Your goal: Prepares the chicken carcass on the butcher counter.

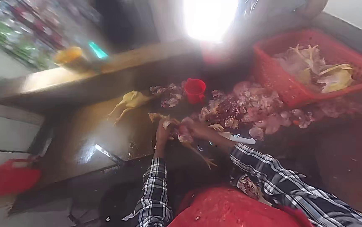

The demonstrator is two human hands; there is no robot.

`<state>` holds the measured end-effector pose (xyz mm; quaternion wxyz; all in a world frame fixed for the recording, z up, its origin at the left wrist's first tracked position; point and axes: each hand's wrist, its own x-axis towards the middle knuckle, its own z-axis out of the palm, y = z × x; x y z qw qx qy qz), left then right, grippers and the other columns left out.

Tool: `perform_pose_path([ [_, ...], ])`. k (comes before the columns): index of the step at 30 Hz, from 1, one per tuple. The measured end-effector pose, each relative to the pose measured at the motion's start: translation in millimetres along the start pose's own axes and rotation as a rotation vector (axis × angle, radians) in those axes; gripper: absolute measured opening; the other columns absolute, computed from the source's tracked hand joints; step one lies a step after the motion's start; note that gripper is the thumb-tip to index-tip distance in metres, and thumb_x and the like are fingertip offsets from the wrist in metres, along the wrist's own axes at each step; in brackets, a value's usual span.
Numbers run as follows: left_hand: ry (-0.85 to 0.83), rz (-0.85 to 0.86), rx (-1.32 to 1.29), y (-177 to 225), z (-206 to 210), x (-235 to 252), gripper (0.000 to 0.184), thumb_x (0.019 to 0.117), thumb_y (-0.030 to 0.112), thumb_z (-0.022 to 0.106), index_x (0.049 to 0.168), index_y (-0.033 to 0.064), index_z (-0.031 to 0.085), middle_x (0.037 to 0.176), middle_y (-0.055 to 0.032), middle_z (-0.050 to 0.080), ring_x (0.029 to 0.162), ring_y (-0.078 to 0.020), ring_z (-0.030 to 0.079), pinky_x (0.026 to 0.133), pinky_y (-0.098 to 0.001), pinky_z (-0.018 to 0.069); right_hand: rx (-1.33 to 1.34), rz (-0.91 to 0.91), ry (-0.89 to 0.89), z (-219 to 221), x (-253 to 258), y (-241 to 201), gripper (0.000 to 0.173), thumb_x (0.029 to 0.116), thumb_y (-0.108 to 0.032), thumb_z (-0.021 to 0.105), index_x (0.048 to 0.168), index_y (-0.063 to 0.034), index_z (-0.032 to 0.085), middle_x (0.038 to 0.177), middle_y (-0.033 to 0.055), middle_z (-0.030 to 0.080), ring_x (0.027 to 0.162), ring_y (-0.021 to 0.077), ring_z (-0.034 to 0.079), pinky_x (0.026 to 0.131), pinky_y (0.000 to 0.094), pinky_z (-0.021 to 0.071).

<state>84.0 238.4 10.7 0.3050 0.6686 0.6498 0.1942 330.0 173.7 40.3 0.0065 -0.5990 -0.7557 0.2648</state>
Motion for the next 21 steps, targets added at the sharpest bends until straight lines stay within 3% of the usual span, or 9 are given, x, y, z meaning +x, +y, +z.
perform_pose_path([
  [3,0.001,-0.024,-0.028,-7,-6,1,0.053,0.1001,0.034,0.061,0.150,0.0203,0.046,0.130,-0.0141,0.068,0.117,-0.0333,0.067,0.098,-0.0598,0.0537,-0.055,-0.037,-0.162,-2,13,-15,0.046,0.0903,-0.036,0.071,0.132,-0.0162,0.066,0.125,0.0180,0.069,0.117,0.0429,0.064,0.092,0.0734,0.0480],
  [6,0.006,-0.032,-0.020,-10,-2,-7,0.052,0.1006,0.035,0.060,0.149,0.0207,0.047,0.129,-0.0142,0.068,0.116,-0.0339,0.068,0.097,-0.0604,0.0539,-0.118,-0.042,-0.255,-1,6,-31,0.040,0.0904,-0.040,0.071,0.120,-0.0134,0.072,0.119,0.0205,0.070,0.115,0.0455,0.064,0.090,0.0751,0.0468],
  [12,0.024,0.013,-0.006,-11,2,-13,0.055,0.1003,0.040,0.061,0.150,0.0221,0.046,0.129,-0.0138,0.068,0.116,-0.0330,0.068,0.096,-0.0604,0.0543,-0.045,-0.047,-0.158,6,-26,-17,0.043,0.1004,-0.043,0.054,0.121,-0.0094,0.070,0.124,0.0227,0.068,0.114,0.0453,0.065,0.089,0.0718,0.0499],
  [14,0.018,0.038,-0.014,-9,6,-16,0.054,0.1004,0.042,0.061,0.149,0.0203,0.047,0.131,-0.0138,0.067,0.117,-0.0327,0.067,0.097,-0.0606,0.0537,-0.060,-0.037,-0.144,11,-31,-10,0.044,0.1005,-0.044,0.053,0.116,-0.0067,0.071,0.119,0.0222,0.069,0.112,0.0443,0.066,0.088,0.0708,0.0503],
  [21,0.007,0.067,-0.034,-12,8,-18,0.052,0.1005,0.041,0.060,0.148,0.0220,0.049,0.131,-0.0116,0.068,0.118,-0.0305,0.067,0.098,-0.0591,0.0540,-0.048,-0.136,-0.160,13,-43,0,0.041,0.1027,-0.037,0.051,0.124,-0.0066,0.068,0.123,0.0230,0.068,0.116,0.0441,0.064,0.094,0.0701,0.0487],
])
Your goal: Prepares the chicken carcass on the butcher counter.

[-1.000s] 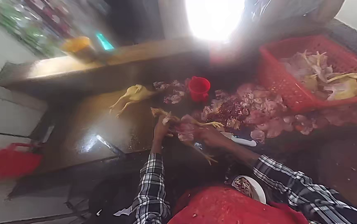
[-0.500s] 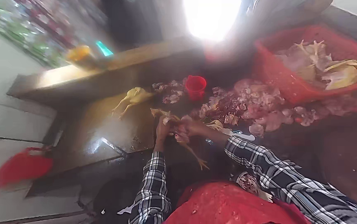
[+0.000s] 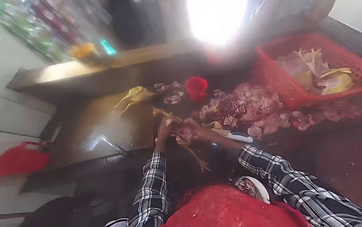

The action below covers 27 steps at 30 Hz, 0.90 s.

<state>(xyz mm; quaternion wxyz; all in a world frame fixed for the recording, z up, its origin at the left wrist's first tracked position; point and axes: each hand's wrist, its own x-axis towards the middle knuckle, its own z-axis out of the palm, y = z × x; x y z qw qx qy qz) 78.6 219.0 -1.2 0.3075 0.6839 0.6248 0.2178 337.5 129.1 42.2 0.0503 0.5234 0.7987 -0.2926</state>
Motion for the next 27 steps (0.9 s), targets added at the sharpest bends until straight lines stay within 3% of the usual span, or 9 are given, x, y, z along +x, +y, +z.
perform_pose_path([
  [3,0.005,-0.004,0.005,1,2,-6,0.050,0.0992,0.040,0.062,0.146,0.0242,0.051,0.130,-0.0108,0.068,0.118,-0.0309,0.067,0.097,-0.0603,0.0540,-0.008,0.095,0.062,11,-3,-4,0.042,0.1027,-0.038,0.049,0.127,-0.0097,0.068,0.126,0.0222,0.068,0.116,0.0455,0.065,0.092,0.0723,0.0493],
  [8,-0.001,0.003,-0.019,1,-1,-10,0.049,0.0989,0.039,0.062,0.145,0.0239,0.052,0.129,-0.0127,0.068,0.118,-0.0322,0.067,0.097,-0.0610,0.0535,-0.051,0.191,0.141,16,-31,9,0.040,0.1035,-0.035,0.044,0.115,-0.0077,0.071,0.119,0.0197,0.070,0.114,0.0411,0.066,0.092,0.0669,0.0518],
  [12,0.031,-0.011,-0.027,-4,1,-17,0.051,0.0983,0.038,0.065,0.145,0.0237,0.052,0.134,-0.0127,0.066,0.123,-0.0320,0.064,0.102,-0.0609,0.0516,-0.050,0.334,0.053,40,-108,29,0.038,0.1037,-0.033,0.046,0.111,-0.0056,0.071,0.115,0.0218,0.070,0.110,0.0425,0.067,0.088,0.0670,0.0529],
  [15,0.034,-0.002,-0.026,-10,-2,-18,0.054,0.0975,0.035,0.067,0.147,0.0236,0.050,0.137,-0.0130,0.064,0.124,-0.0319,0.063,0.102,-0.0603,0.0514,-0.092,0.389,-0.071,101,-186,87,0.041,0.1034,-0.039,0.045,0.107,-0.0080,0.072,0.111,0.0195,0.072,0.109,0.0419,0.068,0.088,0.0680,0.0527],
  [18,0.033,0.004,0.004,-9,4,-17,0.058,0.0967,0.035,0.068,0.150,0.0239,0.048,0.140,-0.0123,0.062,0.127,-0.0313,0.062,0.104,-0.0591,0.0505,-0.018,0.739,-0.168,185,-264,179,0.041,0.0968,-0.041,0.060,0.122,-0.0104,0.070,0.122,0.0211,0.070,0.114,0.0443,0.067,0.091,0.0712,0.0516],
  [19,0.043,0.001,0.007,-6,7,-18,0.059,0.0960,0.035,0.069,0.150,0.0249,0.048,0.141,-0.0120,0.061,0.127,-0.0315,0.062,0.104,-0.0595,0.0508,0.037,0.857,-0.148,205,-281,207,0.046,0.0977,-0.037,0.060,0.135,-0.0102,0.063,0.129,0.0234,0.067,0.118,0.0461,0.064,0.094,0.0712,0.0504],
  [21,0.074,-0.025,0.019,2,9,-21,0.061,0.0945,0.035,0.071,0.150,0.0245,0.047,0.140,-0.0129,0.061,0.125,-0.0333,0.062,0.100,-0.0613,0.0520,0.079,0.939,-0.022,209,-278,230,0.049,0.1012,-0.035,0.055,0.145,-0.0115,0.055,0.132,0.0235,0.065,0.118,0.0452,0.065,0.094,0.0688,0.0522],
  [24,0.125,-0.087,-0.020,3,22,-28,0.073,0.0874,0.033,0.078,0.152,0.0204,0.045,0.142,-0.0153,0.059,0.127,-0.0340,0.060,0.102,-0.0599,0.0512,0.092,0.722,-0.086,171,-231,190,0.042,0.1041,-0.037,0.048,0.130,-0.0090,0.067,0.126,0.0224,0.069,0.119,0.0435,0.065,0.097,0.0687,0.0501],
  [27,0.162,-0.121,-0.101,-1,29,-36,0.081,0.0846,0.030,0.081,0.154,0.0141,0.042,0.147,-0.0164,0.055,0.133,-0.0313,0.056,0.109,-0.0545,0.0481,0.136,0.254,-0.211,102,-172,124,0.040,0.1077,-0.040,0.044,0.124,-0.0139,0.071,0.115,0.0160,0.073,0.112,0.0368,0.069,0.097,0.0647,0.0508],
])
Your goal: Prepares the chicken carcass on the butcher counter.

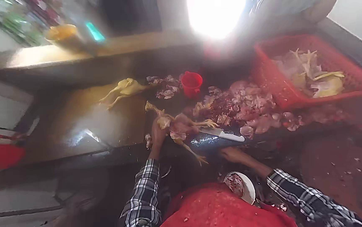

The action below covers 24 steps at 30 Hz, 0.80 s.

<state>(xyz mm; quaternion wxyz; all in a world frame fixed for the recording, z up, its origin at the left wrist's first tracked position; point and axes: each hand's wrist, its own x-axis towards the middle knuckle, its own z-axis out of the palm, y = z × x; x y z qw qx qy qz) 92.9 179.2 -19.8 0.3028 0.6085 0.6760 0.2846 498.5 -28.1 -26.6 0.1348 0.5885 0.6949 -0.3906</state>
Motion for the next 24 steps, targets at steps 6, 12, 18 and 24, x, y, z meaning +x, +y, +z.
perform_pose_path([
  [6,-0.095,-0.138,-0.072,1,-10,15,0.075,0.0883,0.028,0.076,0.153,0.0132,0.041,0.135,-0.0171,0.063,0.123,-0.0314,0.063,0.103,-0.0566,0.0522,-0.014,-0.321,0.397,-205,70,-123,0.037,0.1065,-0.024,0.050,0.141,-0.0159,0.061,0.130,0.0145,0.068,0.122,0.0316,0.064,0.106,0.0564,0.0486],
  [12,-0.165,-0.172,-0.441,-16,-7,21,0.064,0.0947,0.019,0.070,0.151,0.0080,0.041,0.136,-0.0160,0.061,0.118,-0.0236,0.065,0.097,-0.0460,0.0578,-0.069,-0.032,0.491,-346,251,-102,0.039,0.1018,-0.023,0.055,0.134,-0.0022,0.062,0.133,0.0271,0.062,0.127,0.0441,0.058,0.104,0.0673,0.0451],
  [18,-0.162,-0.166,-0.552,-20,-7,25,0.058,0.0950,0.018,0.070,0.147,0.0082,0.046,0.133,-0.0130,0.064,0.116,-0.0200,0.066,0.098,-0.0431,0.0578,0.118,0.175,0.382,-336,258,-102,0.037,0.1053,-0.020,0.048,0.126,0.0082,0.062,0.128,0.0311,0.062,0.122,0.0438,0.060,0.101,0.0647,0.0458],
  [24,-0.171,-0.146,-0.527,-16,0,45,0.058,0.0925,0.015,0.070,0.146,0.0079,0.048,0.133,-0.0144,0.063,0.117,-0.0214,0.065,0.099,-0.0441,0.0563,0.702,-0.285,0.102,-303,180,-165,0.035,0.1066,-0.031,0.049,0.129,-0.0072,0.062,0.104,0.0097,0.072,0.085,0.0189,0.069,0.077,0.0382,0.0588],
])
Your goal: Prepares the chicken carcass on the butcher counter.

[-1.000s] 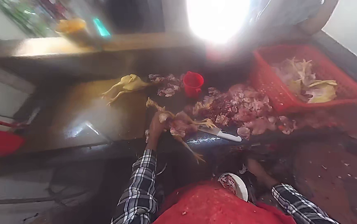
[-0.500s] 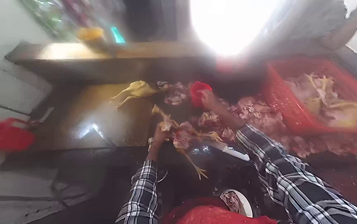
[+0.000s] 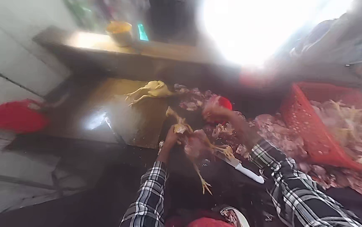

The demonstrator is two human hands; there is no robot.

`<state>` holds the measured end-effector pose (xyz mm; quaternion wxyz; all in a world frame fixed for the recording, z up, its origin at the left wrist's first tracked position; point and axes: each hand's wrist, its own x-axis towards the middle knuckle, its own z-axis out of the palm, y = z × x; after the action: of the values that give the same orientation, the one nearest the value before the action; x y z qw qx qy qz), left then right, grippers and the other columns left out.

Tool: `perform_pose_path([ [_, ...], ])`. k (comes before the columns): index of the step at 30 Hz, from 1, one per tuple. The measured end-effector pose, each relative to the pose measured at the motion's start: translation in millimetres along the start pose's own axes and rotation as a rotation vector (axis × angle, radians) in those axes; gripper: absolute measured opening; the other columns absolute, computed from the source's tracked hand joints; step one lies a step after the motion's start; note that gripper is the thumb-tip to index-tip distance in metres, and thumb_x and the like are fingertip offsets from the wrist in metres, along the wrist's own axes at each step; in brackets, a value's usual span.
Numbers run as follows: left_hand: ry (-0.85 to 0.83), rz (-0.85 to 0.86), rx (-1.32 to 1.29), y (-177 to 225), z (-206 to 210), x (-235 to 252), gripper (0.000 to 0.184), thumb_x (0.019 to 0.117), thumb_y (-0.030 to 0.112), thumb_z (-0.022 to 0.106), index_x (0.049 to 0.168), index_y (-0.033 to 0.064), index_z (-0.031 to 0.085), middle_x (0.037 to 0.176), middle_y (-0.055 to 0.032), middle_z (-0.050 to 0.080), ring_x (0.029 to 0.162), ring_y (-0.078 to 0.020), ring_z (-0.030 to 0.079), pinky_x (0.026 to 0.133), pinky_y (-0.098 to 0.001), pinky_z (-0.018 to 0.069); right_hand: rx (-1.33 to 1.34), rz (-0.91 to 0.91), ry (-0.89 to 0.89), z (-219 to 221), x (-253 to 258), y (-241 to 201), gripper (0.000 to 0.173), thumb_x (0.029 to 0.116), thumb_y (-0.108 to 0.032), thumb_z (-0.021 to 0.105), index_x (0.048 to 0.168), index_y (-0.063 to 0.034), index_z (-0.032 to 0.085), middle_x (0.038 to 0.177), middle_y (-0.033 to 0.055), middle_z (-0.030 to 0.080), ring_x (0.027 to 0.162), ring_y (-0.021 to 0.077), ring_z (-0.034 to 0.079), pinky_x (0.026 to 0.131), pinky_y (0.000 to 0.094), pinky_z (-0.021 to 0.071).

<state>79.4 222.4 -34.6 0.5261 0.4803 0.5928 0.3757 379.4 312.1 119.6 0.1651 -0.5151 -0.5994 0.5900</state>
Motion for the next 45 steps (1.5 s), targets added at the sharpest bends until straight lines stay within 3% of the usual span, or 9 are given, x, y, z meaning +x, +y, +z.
perform_pose_path([
  [4,0.014,0.006,0.032,2,0,12,0.057,0.0934,0.016,0.068,0.146,0.0072,0.049,0.136,-0.0161,0.062,0.122,-0.0247,0.062,0.102,-0.0479,0.0537,-0.710,-0.118,-0.176,105,-14,30,0.035,0.1032,-0.031,0.057,0.131,-0.0123,0.068,0.129,0.0142,0.069,0.121,0.0302,0.064,0.105,0.0579,0.0485],
  [9,0.051,0.026,0.038,-3,2,17,0.055,0.0956,0.023,0.068,0.146,0.0080,0.049,0.135,-0.0164,0.063,0.122,-0.0253,0.063,0.102,-0.0488,0.0537,-0.962,-0.087,0.196,190,-59,63,0.051,0.0999,-0.049,0.052,0.135,-0.0144,0.065,0.139,0.0179,0.062,0.132,0.0433,0.055,0.104,0.0698,0.0457],
  [12,0.110,0.034,0.046,0,-3,19,0.055,0.0952,0.026,0.069,0.144,0.0081,0.051,0.132,-0.0184,0.064,0.120,-0.0279,0.063,0.102,-0.0516,0.0531,-0.892,-0.103,0.292,189,-84,84,0.046,0.1030,-0.043,0.049,0.146,-0.0271,0.058,0.147,0.0078,0.059,0.137,0.0351,0.052,0.110,0.0650,0.0419],
  [21,0.102,0.101,0.291,0,-8,22,0.058,0.0920,0.026,0.072,0.144,0.0079,0.052,0.133,-0.0186,0.064,0.123,-0.0306,0.063,0.104,-0.0549,0.0513,-0.993,-0.117,0.348,119,-217,214,0.038,0.0980,-0.021,0.055,0.131,-0.0323,0.069,0.145,0.0027,0.059,0.138,0.0287,0.050,0.115,0.0561,0.0379],
  [28,0.160,0.424,0.795,57,48,-121,0.038,0.0985,0.038,0.062,0.130,0.0186,0.069,0.130,-0.0082,0.067,0.125,-0.0287,0.061,0.107,-0.0527,0.0491,-0.638,-0.080,0.555,105,-189,136,0.035,0.1052,-0.035,0.047,0.130,-0.0241,0.070,0.132,-0.0003,0.069,0.128,0.0171,0.060,0.113,0.0427,0.0457],
  [33,-0.001,0.303,1.162,27,97,-138,0.049,0.0941,0.035,0.062,0.141,0.0192,0.061,0.148,-0.0092,0.055,0.133,-0.0376,0.051,0.105,-0.0690,0.0373,-0.796,-0.051,0.295,180,-112,112,0.044,0.1050,-0.045,0.046,0.133,-0.0171,0.065,0.134,0.0128,0.066,0.130,0.0359,0.057,0.110,0.0614,0.0426],
  [36,0.163,0.358,1.081,2,80,-131,0.053,0.0916,0.031,0.068,0.144,0.0278,0.057,0.142,-0.0044,0.061,0.134,-0.0344,0.052,0.107,-0.0677,0.0365,-0.673,0.047,0.333,179,-105,109,0.035,0.1028,-0.036,0.051,0.126,-0.0189,0.070,0.119,0.0128,0.073,0.116,0.0350,0.067,0.099,0.0620,0.0516],
  [43,0.389,0.606,0.823,-42,73,-123,0.035,0.0890,0.030,0.074,0.124,0.0252,0.073,0.126,0.0025,0.072,0.118,-0.0229,0.066,0.104,-0.0643,0.0409,-0.256,-0.269,0.229,165,-96,107,0.033,0.1047,-0.013,0.045,0.119,0.0022,0.070,0.133,0.0157,0.064,0.127,0.0221,0.059,0.112,0.0390,0.0457],
  [45,0.423,0.604,0.790,-48,79,-119,0.030,0.0867,0.031,0.076,0.115,0.0223,0.075,0.122,0.0023,0.074,0.115,-0.0236,0.067,0.104,-0.0654,0.0401,-0.033,-0.200,0.211,174,-79,99,0.034,0.1073,-0.015,0.040,0.120,0.0023,0.067,0.118,0.0115,0.070,0.108,0.0159,0.068,0.099,0.0367,0.0555],
])
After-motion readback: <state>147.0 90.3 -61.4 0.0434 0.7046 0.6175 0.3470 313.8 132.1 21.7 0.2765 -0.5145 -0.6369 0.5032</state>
